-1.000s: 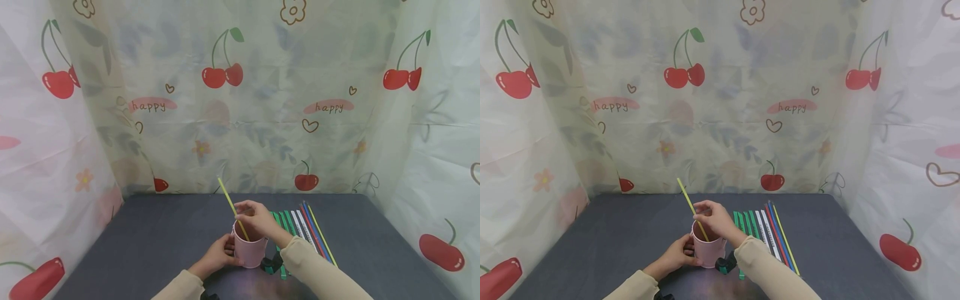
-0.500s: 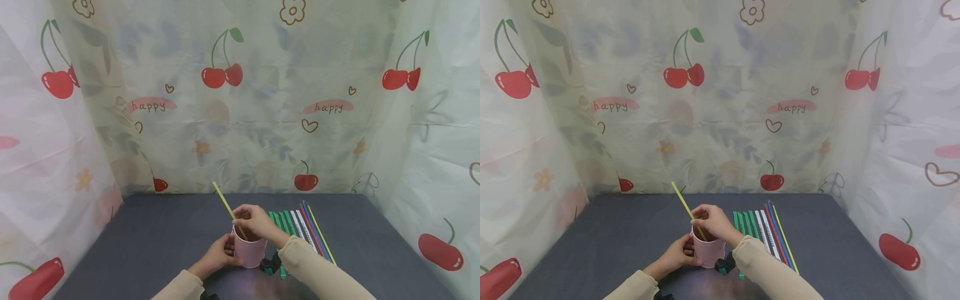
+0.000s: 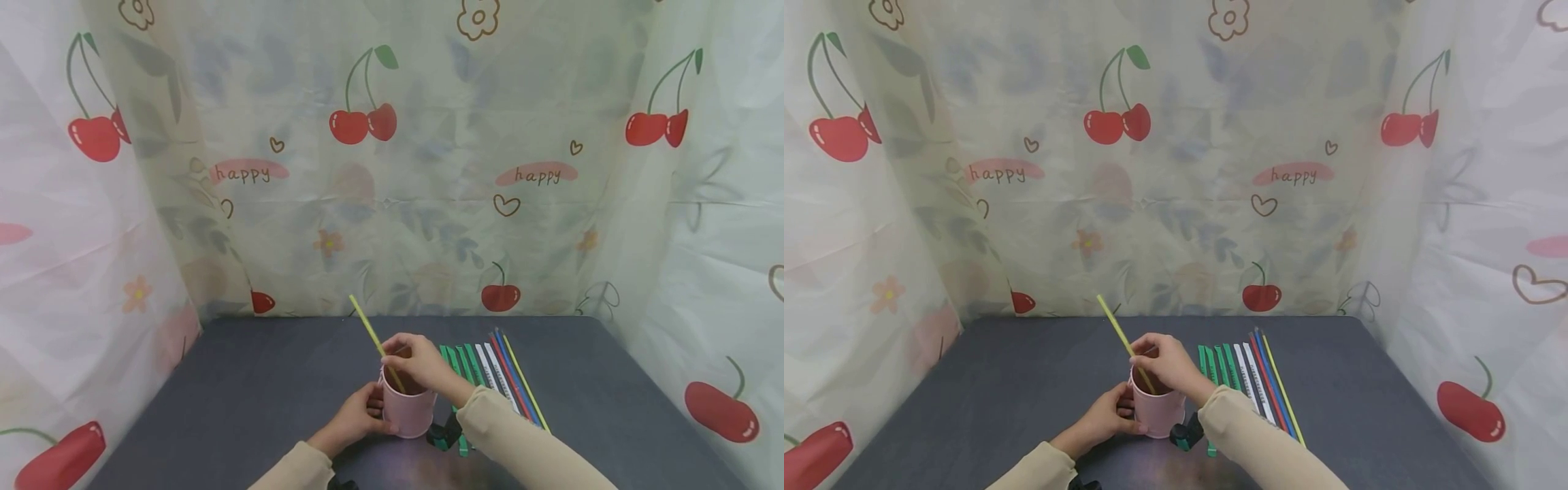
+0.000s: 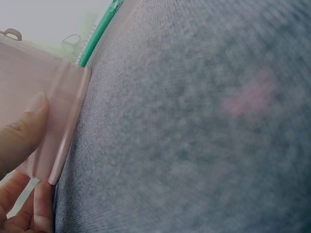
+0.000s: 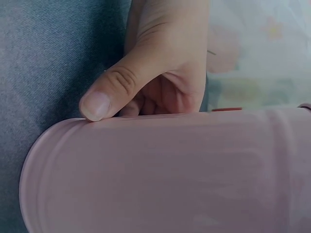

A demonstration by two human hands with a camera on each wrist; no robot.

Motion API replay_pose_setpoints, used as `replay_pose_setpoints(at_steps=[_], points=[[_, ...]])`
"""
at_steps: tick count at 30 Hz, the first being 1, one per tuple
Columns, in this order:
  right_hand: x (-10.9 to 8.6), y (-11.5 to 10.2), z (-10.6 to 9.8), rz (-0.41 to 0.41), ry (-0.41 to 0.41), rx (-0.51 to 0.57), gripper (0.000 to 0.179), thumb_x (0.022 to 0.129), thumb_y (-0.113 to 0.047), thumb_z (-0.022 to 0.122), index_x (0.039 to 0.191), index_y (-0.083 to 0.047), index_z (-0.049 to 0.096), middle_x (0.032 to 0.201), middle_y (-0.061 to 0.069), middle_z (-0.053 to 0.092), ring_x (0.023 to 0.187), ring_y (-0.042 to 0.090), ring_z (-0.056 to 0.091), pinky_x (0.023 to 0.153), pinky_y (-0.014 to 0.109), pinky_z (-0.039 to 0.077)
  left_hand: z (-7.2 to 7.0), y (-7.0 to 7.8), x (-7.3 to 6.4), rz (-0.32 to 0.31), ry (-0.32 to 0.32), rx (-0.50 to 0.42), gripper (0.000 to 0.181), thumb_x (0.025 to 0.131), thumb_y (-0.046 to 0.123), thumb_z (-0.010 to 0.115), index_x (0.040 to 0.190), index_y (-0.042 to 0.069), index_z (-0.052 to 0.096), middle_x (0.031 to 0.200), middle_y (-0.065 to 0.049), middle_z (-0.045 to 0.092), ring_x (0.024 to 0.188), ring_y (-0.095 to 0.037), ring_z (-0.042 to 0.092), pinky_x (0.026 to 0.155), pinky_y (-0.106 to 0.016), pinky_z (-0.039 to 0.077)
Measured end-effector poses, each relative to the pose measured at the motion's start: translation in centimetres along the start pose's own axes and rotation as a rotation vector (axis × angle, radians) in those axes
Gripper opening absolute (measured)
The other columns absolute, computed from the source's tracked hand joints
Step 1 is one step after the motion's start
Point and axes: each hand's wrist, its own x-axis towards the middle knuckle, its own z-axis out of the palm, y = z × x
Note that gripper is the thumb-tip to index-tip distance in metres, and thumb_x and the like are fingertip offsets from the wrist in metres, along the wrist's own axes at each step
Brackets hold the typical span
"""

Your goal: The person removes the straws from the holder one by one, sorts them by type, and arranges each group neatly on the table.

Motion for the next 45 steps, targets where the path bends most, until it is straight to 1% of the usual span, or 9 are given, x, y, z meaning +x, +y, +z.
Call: replay_pose_setpoints(at_steps=[6, 10, 16, 18, 23, 27, 34, 41, 45], points=[[-0.1, 0.0, -0.2, -0.025, 0.027, 0.073, 0.021, 0.091, -0.019, 0.067, 0.108, -0.007, 0.069, 0.099, 0.006, 0.07, 0.086, 0.015, 0.067, 0.072, 0.03, 0.056, 0.0, -0.4, 0.2, 0.023, 0.011, 0.008, 0.068, 0.069, 0.008, 0.087, 0.125, -0.003, 0.051, 0.119, -0.014, 0.06, 0.104, -0.025, 0.06, 0.09, -0.042, 0.053], [-0.1, 0.0, -0.3, -0.024, 0.043, 0.149, 0.023, 0.091, -0.018, 0.068, 0.109, -0.004, 0.068, 0.102, 0.01, 0.07, 0.086, 0.015, 0.068, 0.073, 0.03, 0.056, 0.1, -0.4, 0.2, 0.027, 0.015, 0.009, 0.068, 0.069, 0.008, 0.087, 0.125, -0.003, 0.051, 0.119, -0.015, 0.061, 0.104, -0.025, 0.061, 0.089, -0.042, 0.053], [-0.1, 0.0, -0.5, -0.016, 0.073, 0.297, 0.024, 0.091, -0.012, 0.067, 0.111, 0.001, 0.065, 0.11, 0.018, 0.069, 0.095, 0.029, 0.068, 0.076, 0.033, 0.058, 0.2, -0.3, 0.1, 0.023, 0.02, 0.01, 0.067, 0.069, 0.008, 0.087, 0.125, -0.002, 0.051, 0.118, -0.014, 0.061, 0.103, -0.024, 0.06, 0.09, -0.042, 0.053], [-0.1, -0.1, -0.6, -0.022, 0.089, 0.326, 0.025, 0.091, -0.011, 0.066, 0.112, 0.004, 0.064, 0.111, 0.02, 0.068, 0.097, 0.033, 0.067, 0.077, 0.034, 0.059, 0.2, -0.3, 0.1, 0.025, 0.021, 0.007, 0.067, 0.069, 0.007, 0.087, 0.125, -0.003, 0.052, 0.118, -0.014, 0.061, 0.103, -0.024, 0.06, 0.09, -0.042, 0.053], [-0.3, -0.3, -1.5, -0.032, 0.12, 0.342, 0.028, 0.091, -0.013, 0.066, 0.115, 0.003, 0.063, 0.111, 0.021, 0.066, 0.098, 0.028, 0.067, 0.08, 0.034, 0.058, 0.2, -0.2, 0.0, 0.028, 0.022, -0.001, 0.067, 0.068, 0.006, 0.087, 0.124, -0.003, 0.052, 0.118, -0.014, 0.061, 0.103, -0.024, 0.06, 0.089, -0.042, 0.053], [-0.4, -0.6, -2.2, -0.018, 0.152, 0.368, 0.03, 0.091, -0.015, 0.067, 0.116, 0.001, 0.064, 0.11, 0.017, 0.065, 0.098, 0.022, 0.067, 0.081, 0.035, 0.058, 0.2, -0.4, 0.1, 0.026, 0.022, -0.01, 0.067, 0.068, 0.007, 0.087, 0.124, -0.002, 0.052, 0.117, -0.013, 0.061, 0.102, -0.022, 0.059, 0.089, -0.041, 0.053], [-0.5, -1.0, -3.7, -0.019, 0.218, 0.448, 0.032, 0.092, -0.013, 0.066, 0.118, 0.004, 0.061, 0.105, 0.013, 0.064, 0.092, 0.013, 0.066, 0.081, 0.037, 0.058, 0.2, -0.8, 0.3, 0.055, 0.024, -0.016, 0.067, 0.066, 0.005, 0.087, 0.123, -0.003, 0.053, 0.114, -0.011, 0.061, 0.098, -0.017, 0.058, 0.087, -0.034, 0.052], [-0.6, -1.2, -5.5, 0.001, 0.28, 0.556, 0.03, 0.091, -0.014, 0.067, 0.117, 0.001, 0.061, 0.106, 0.001, 0.065, 0.097, 0.014, 0.064, 0.084, 0.036, 0.057, 0.2, -0.5, 0.2, 0.048, 0.026, -0.017, 0.067, 0.066, 0.004, 0.087, 0.123, -0.003, 0.052, 0.114, -0.012, 0.061, 0.098, -0.017, 0.058, 0.088, -0.036, 0.052], [-0.6, -1.2, -6.5, 0.007, 0.317, 0.613, 0.024, 0.091, -0.013, 0.067, 0.112, -0.004, 0.062, 0.109, -0.004, 0.066, 0.097, 0.01, 0.064, 0.084, 0.033, 0.057, 0.3, -0.5, 0.2, 0.052, 0.037, -0.011, 0.067, 0.065, 0.003, 0.087, 0.122, -0.003, 0.053, 0.113, -0.012, 0.062, 0.098, -0.018, 0.058, 0.088, -0.036, 0.052]])
